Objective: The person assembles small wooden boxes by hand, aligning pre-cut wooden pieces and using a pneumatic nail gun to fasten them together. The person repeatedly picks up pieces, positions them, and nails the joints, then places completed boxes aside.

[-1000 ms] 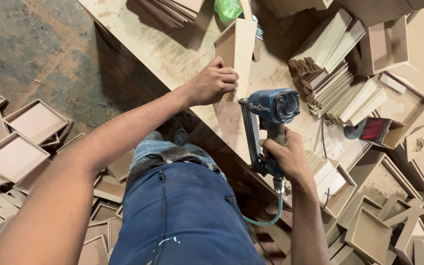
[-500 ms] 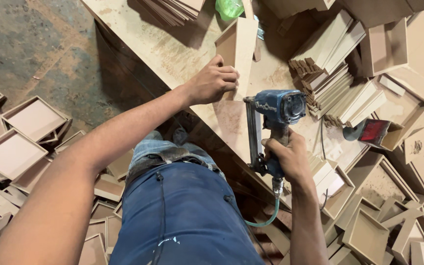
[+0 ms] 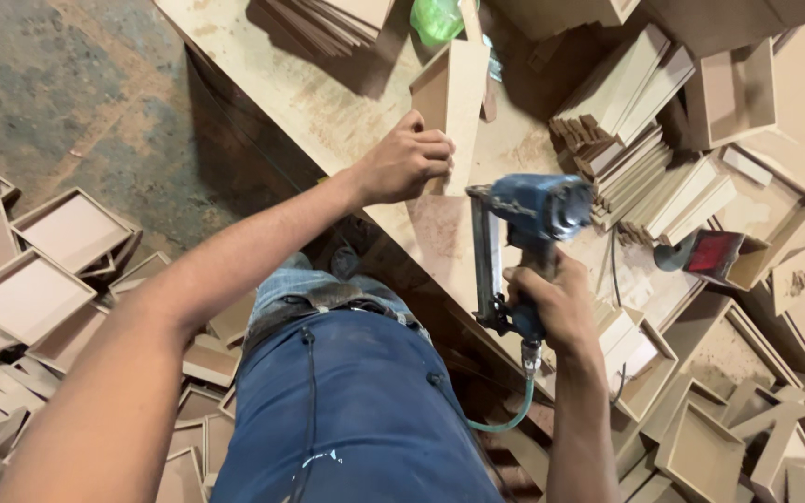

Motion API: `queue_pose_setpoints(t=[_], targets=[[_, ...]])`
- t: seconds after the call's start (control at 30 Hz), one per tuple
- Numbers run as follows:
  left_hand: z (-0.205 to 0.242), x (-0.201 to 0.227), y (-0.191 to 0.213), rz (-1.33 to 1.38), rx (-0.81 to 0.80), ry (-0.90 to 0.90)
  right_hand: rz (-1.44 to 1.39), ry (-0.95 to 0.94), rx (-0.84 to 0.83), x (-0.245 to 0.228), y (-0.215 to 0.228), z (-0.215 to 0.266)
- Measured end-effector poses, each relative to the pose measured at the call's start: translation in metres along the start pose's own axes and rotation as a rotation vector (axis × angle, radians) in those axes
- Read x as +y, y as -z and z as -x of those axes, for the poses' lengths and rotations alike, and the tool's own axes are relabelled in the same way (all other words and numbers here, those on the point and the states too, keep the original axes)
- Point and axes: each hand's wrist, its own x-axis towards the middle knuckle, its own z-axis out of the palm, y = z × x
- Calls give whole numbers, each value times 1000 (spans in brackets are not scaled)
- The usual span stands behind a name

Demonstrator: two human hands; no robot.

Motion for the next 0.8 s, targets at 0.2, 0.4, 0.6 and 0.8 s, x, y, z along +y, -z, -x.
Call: queue_pose_setpoints(t=[0.2, 0.4, 0.6, 0.8], targets=[[-15, 11, 8, -104, -46, -66, -470, 169, 223, 14, 7, 14], [-40, 46, 7, 45, -75, 48, -708, 477, 377, 2, 16, 42], [-76, 152, -8, 598, -145, 303, -953, 674, 467, 4, 5, 47], [-122, 154, -8, 286, 49, 399, -1166, 775, 381, 14, 8, 20]])
